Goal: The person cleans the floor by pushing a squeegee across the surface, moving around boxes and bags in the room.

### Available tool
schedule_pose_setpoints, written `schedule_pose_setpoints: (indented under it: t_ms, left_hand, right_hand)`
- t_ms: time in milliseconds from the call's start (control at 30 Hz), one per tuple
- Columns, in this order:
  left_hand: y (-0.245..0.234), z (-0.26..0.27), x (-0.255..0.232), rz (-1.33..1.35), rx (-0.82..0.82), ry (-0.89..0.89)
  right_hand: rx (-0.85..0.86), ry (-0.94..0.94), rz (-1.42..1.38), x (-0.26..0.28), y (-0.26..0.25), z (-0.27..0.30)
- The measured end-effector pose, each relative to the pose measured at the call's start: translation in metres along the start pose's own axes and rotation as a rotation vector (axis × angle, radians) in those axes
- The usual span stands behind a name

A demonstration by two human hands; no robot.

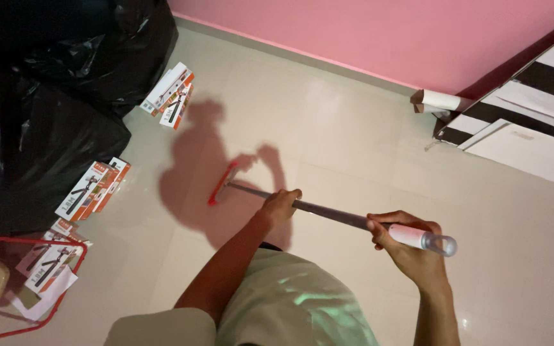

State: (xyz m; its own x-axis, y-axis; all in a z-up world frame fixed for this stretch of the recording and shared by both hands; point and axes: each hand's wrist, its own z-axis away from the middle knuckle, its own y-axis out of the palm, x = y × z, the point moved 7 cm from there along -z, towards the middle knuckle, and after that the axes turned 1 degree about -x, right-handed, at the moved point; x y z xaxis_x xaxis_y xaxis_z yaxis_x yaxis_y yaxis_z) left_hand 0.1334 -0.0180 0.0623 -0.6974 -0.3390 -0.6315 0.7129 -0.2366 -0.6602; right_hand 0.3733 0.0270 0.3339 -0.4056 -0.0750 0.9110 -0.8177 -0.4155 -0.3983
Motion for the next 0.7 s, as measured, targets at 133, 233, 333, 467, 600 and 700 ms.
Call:
schedule_pose_setpoints:
  t_ms: [133, 233, 333, 467, 600, 700]
  left_hand:
    - [-0.017, -0.009, 0.032, -0.015, -0.116, -0.003]
    - [0.015, -0.039, 0.074, -0.048, -0.126, -0.158]
    - [0.069, -0.070, 0.066, -0.135, -0.004, -0.083]
    - [0.111, -0.077, -0.016, -0.188, 0.090, 0.153]
    - [0.110, -0.066, -0.082, -0.159, 0.275, 0.203]
    - [0.090, -0.065, -0.095, -0.145, 0.283, 0.256]
  right_hand:
    - [-0.069, 0.077, -0.087, -0.011, 0.017, -0.003]
    - [-0.062, 0.122, -0.199, -0.039, 0.045, -0.004]
    - [-0.054, 0.189, -0.168, -0.060, 0.039, 0.006]
    - [-0.119, 0.144, -0.090, -0.042, -0.043, 0.028]
    - [-0.209, 0.235, 0.169, -0.018, -0.086, 0.052]
    - [-0.328, 0.126, 0.041, -0.009, -0.100, 0.059]
